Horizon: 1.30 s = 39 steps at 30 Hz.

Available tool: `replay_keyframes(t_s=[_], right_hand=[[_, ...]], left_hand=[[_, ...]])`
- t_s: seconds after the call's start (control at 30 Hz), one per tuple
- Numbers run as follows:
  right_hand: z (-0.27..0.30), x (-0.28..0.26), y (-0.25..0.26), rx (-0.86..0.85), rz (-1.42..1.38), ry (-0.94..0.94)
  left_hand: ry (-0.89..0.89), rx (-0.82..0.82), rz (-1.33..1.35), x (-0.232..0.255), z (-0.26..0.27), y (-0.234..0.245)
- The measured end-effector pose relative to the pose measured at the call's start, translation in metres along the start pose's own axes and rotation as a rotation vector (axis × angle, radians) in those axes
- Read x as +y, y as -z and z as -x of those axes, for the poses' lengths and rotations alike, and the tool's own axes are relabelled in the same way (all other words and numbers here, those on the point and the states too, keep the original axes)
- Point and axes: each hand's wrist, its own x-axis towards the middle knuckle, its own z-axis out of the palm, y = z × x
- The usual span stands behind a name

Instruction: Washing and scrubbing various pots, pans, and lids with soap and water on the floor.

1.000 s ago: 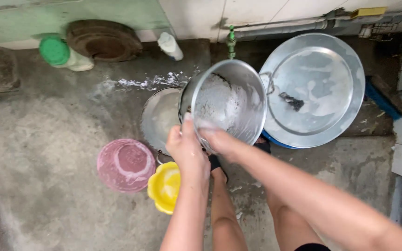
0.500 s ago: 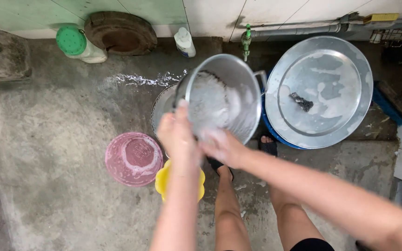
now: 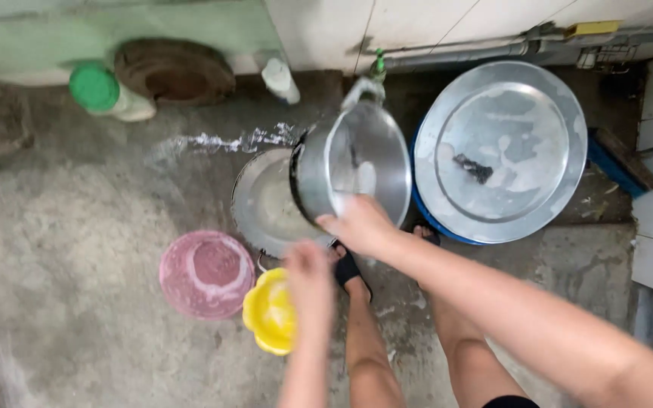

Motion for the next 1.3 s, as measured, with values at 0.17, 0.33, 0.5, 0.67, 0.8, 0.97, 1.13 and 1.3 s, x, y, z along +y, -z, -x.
replay_keyframes(t_s=[0.17,0.33,0.5,0.67,0.8,0.97,1.13,1.3], right_hand=[[-0.014,-0.012,-0.008,-0.068,-0.13,-0.255],[-0.01,-0.018,-0.007,0.061,-0.303,-0.237],[0.015,-0.022,-0.011,0.096,-1.247,0.005],[0.038,0.027,0.03,-0.3,-0.398,0.015],[0.041,0.06,0.109,-0.481,0.688,0.065],[0.042,0.083,0.027,-0.121,-0.014,0.14],[0.053,0.042,0.034,-0.061,-0.265,0.167],[0.052,0.034,0.056,-0.206,-0.084,0.149]], left_hand=[[-0.206,0.043,0.012,0.026,0.073,-0.058],[0.181,0.193,0.5,0.046,0.075,-0.072],[0.125,0.233,0.681,0.098,0.056,-0.059],[0.107,0.226,0.708,0.141,0.059,-0.046],[0.188,0.196,0.724,0.14,0.064,-0.05],[0.134,0.084,0.655,0.086,0.073,-0.082],[0.103,-0.018,0.42,0.089,0.081,-0.074],[-0.039,0.065,0.688,0.123,0.071,-0.025]])
